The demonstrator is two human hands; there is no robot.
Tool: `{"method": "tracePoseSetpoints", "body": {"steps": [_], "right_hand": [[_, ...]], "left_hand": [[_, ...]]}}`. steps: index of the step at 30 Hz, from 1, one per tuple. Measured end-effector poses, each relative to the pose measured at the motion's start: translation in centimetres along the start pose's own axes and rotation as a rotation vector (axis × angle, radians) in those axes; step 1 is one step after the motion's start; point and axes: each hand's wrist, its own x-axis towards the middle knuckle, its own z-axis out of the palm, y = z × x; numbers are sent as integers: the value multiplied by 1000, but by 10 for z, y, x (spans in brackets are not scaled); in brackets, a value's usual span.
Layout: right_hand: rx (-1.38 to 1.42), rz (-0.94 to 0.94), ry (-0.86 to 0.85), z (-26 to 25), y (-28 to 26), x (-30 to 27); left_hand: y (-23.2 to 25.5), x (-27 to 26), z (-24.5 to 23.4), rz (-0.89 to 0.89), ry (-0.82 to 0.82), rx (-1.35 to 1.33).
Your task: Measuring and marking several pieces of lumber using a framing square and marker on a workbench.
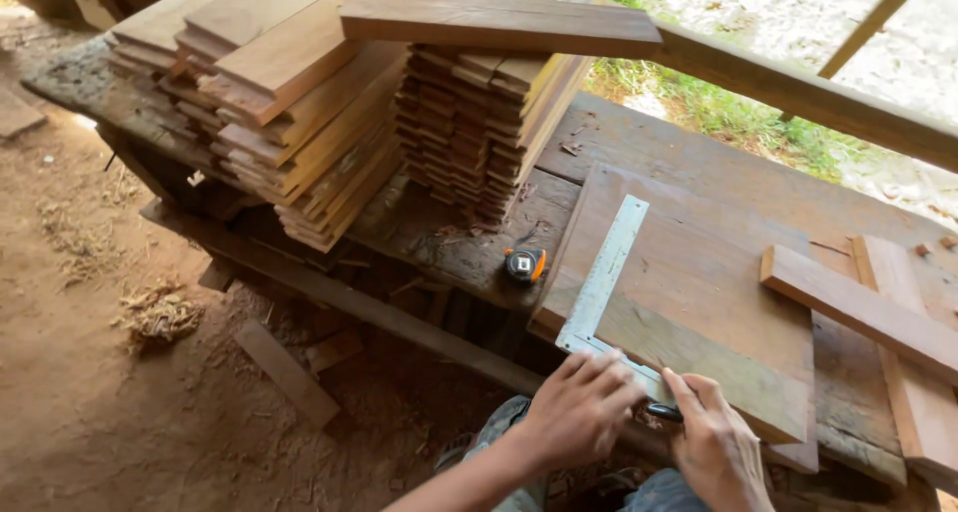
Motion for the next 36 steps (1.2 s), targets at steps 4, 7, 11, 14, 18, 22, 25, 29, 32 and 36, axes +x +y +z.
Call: {"method": "tracePoseSetpoints", "body": {"steps": [4,7,11,14,18,22,25,29,32,36], "right_hand": [[-3,-2,51,0,-1,9],[-16,23,38,13,10,13],[-25,53,-22,20,23,18],[45,85,-41,11,15,17],[160,36,6,9,19,16],[197,-5,47,14,23,15],[120,-44,64,16,25,15],[145,-41,77,18,27,14],[153,-35,90,24,31,13],[154,-20,122,22,26,12]], "left_hand": [[-39,9,38,-26,-154,150],[-56,10,53,7,-186,155],[-60,8,58,9,-142,158],[-59,7,57,-12,-118,139],[-57,7,57,-35,-80,81],[-55,8,55,-54,-103,63],[-55,10,52,-52,-91,75],[-53,10,50,-47,-37,74],[-53,8,51,-52,-25,65],[-53,8,51,-44,17,67]]}}
